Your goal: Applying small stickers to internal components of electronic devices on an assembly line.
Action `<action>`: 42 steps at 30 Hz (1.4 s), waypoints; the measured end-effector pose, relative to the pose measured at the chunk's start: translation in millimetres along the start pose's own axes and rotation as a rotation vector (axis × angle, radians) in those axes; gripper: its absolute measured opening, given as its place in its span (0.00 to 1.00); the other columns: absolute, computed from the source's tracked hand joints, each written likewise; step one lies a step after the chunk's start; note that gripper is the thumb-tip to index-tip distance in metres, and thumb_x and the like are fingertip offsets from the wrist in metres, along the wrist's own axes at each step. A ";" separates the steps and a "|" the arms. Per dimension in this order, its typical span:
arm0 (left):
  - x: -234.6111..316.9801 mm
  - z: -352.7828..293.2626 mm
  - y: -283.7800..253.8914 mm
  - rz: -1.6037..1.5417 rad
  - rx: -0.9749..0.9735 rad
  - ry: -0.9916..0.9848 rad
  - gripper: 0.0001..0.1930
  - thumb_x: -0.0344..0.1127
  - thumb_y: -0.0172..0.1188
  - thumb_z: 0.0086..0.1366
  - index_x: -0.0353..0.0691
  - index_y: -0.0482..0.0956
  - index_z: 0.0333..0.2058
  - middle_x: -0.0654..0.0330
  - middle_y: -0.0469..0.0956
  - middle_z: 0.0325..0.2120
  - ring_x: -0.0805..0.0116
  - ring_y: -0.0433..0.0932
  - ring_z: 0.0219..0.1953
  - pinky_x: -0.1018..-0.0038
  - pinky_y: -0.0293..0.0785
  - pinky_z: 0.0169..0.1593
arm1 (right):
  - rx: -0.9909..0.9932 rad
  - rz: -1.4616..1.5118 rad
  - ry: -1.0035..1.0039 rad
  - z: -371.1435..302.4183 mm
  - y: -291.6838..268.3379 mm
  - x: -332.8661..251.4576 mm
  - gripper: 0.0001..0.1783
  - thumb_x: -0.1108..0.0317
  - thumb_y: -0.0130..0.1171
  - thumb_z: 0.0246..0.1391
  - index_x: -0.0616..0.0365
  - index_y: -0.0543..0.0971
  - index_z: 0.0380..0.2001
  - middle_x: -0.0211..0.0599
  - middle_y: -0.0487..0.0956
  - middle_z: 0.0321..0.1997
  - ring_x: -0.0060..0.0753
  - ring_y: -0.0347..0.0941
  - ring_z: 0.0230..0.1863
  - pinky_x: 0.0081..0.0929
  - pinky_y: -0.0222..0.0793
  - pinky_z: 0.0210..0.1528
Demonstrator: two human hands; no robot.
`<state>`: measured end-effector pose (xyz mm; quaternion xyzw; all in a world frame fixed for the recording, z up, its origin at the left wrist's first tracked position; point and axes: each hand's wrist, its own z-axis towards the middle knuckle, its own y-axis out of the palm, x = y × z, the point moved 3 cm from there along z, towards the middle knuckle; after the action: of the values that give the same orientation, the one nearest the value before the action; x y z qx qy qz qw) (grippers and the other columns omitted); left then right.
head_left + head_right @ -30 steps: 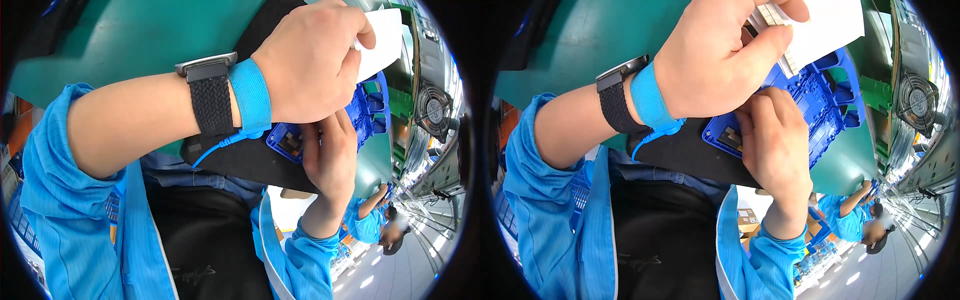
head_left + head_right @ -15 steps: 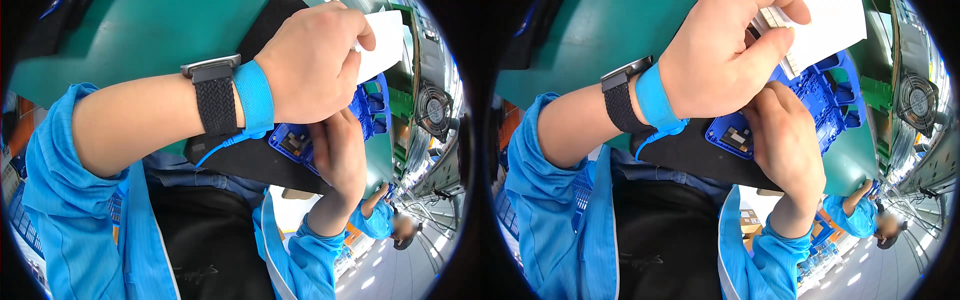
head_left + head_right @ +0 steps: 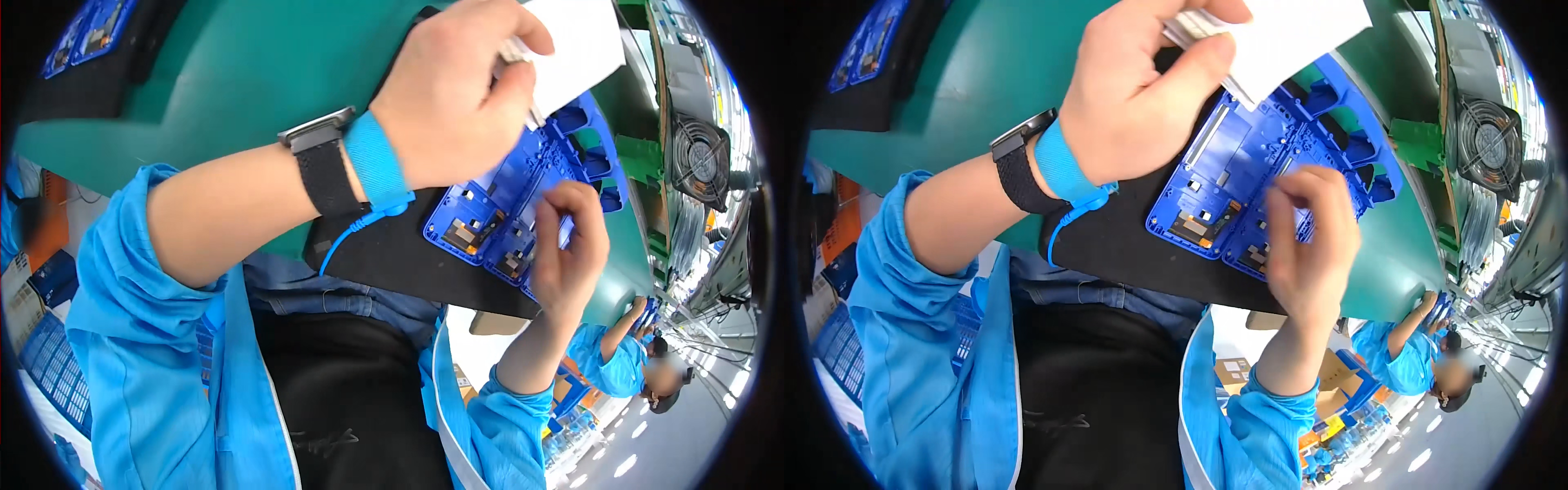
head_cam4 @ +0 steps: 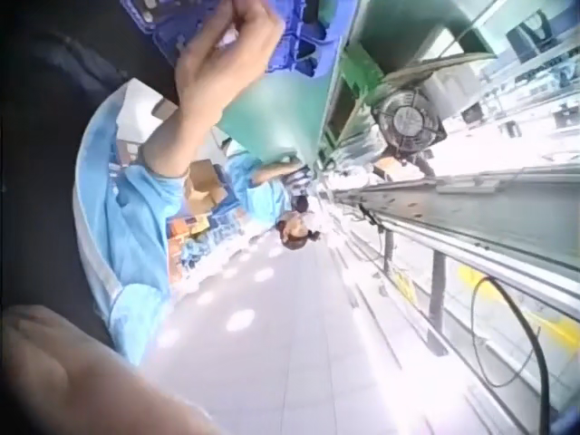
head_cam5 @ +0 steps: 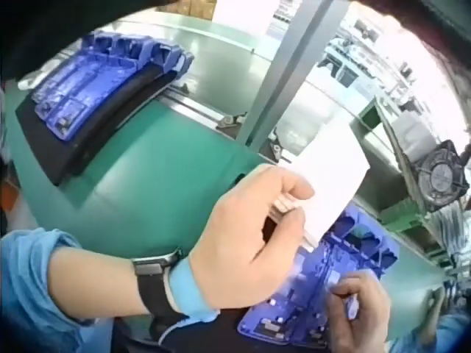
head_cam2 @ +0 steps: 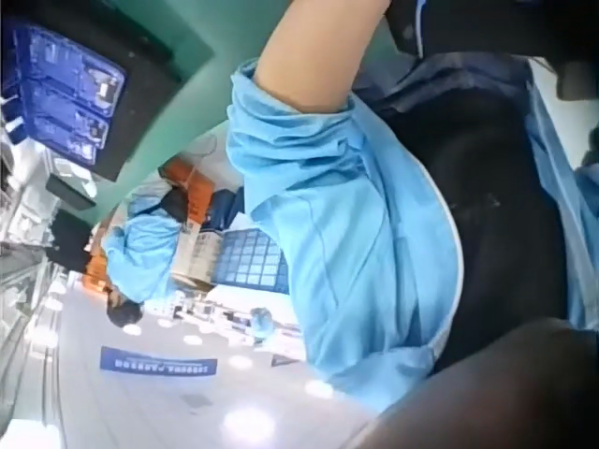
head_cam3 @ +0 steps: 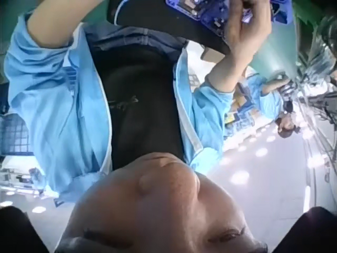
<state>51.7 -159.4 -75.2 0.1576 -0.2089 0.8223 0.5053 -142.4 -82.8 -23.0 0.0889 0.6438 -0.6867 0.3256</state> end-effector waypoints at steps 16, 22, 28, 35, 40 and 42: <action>14.8 -25.1 -43.8 -0.489 -0.078 -0.679 0.20 0.27 0.64 0.62 0.29 0.72 0.52 0.56 0.78 0.43 0.71 0.76 0.46 0.75 0.72 0.53 | 0.259 -0.046 -0.023 -70.1 -7.2 -1.7 0.07 0.81 0.62 0.52 0.64 0.80 0.36 0.45 0.79 0.38 0.39 0.76 0.37 0.28 0.71 0.43; 6.5 -23.0 -49.2 -0.487 -0.020 -0.674 0.20 0.27 0.63 0.62 0.29 0.72 0.52 0.56 0.80 0.41 0.70 0.77 0.46 0.74 0.73 0.52 | 0.016 0.084 -0.019 -8.1 24.1 -16.3 0.03 0.79 0.62 0.54 0.65 0.78 0.32 0.41 0.77 0.33 0.37 0.75 0.32 0.29 0.71 0.36; 1.5 -20.8 -57.2 -0.448 -0.011 -0.667 0.20 0.27 0.64 0.61 0.32 0.73 0.52 0.57 0.80 0.41 0.71 0.78 0.43 0.74 0.74 0.50 | -0.101 0.015 -0.011 3.2 31.5 -22.1 0.03 0.77 0.62 0.54 0.65 0.79 0.31 0.42 0.77 0.30 0.40 0.75 0.30 0.31 0.71 0.35; 5.2 -20.6 -55.2 -0.369 -0.020 -0.562 0.19 0.28 0.65 0.60 0.32 0.75 0.50 0.57 0.79 0.39 0.70 0.77 0.43 0.73 0.73 0.49 | -0.186 -0.068 -0.051 9.3 34.9 -25.5 0.03 0.77 0.62 0.52 0.65 0.78 0.30 0.42 0.75 0.28 0.44 0.74 0.30 0.36 0.70 0.35; 6.0 -20.2 -55.1 -0.371 -0.006 -0.520 0.19 0.29 0.66 0.59 0.32 0.75 0.48 0.56 0.79 0.39 0.67 0.78 0.43 0.73 0.74 0.48 | -0.224 -0.109 -0.083 9.4 37.3 -26.0 0.02 0.78 0.60 0.53 0.64 0.77 0.31 0.44 0.74 0.29 0.47 0.73 0.32 0.37 0.69 0.36; 9.3 -19.1 -57.2 -0.365 -0.064 -0.541 0.20 0.28 0.64 0.61 0.31 0.73 0.52 0.56 0.78 0.43 0.68 0.76 0.47 0.73 0.70 0.53 | -0.229 -0.140 -0.111 9.6 36.7 -24.1 0.02 0.78 0.60 0.53 0.65 0.76 0.31 0.44 0.74 0.30 0.48 0.73 0.32 0.37 0.69 0.36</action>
<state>98.0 -119.7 -76.7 0.3893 -0.3296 0.6393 0.5754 -100.3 -82.3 -38.8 -0.0321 0.7037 -0.6336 0.3200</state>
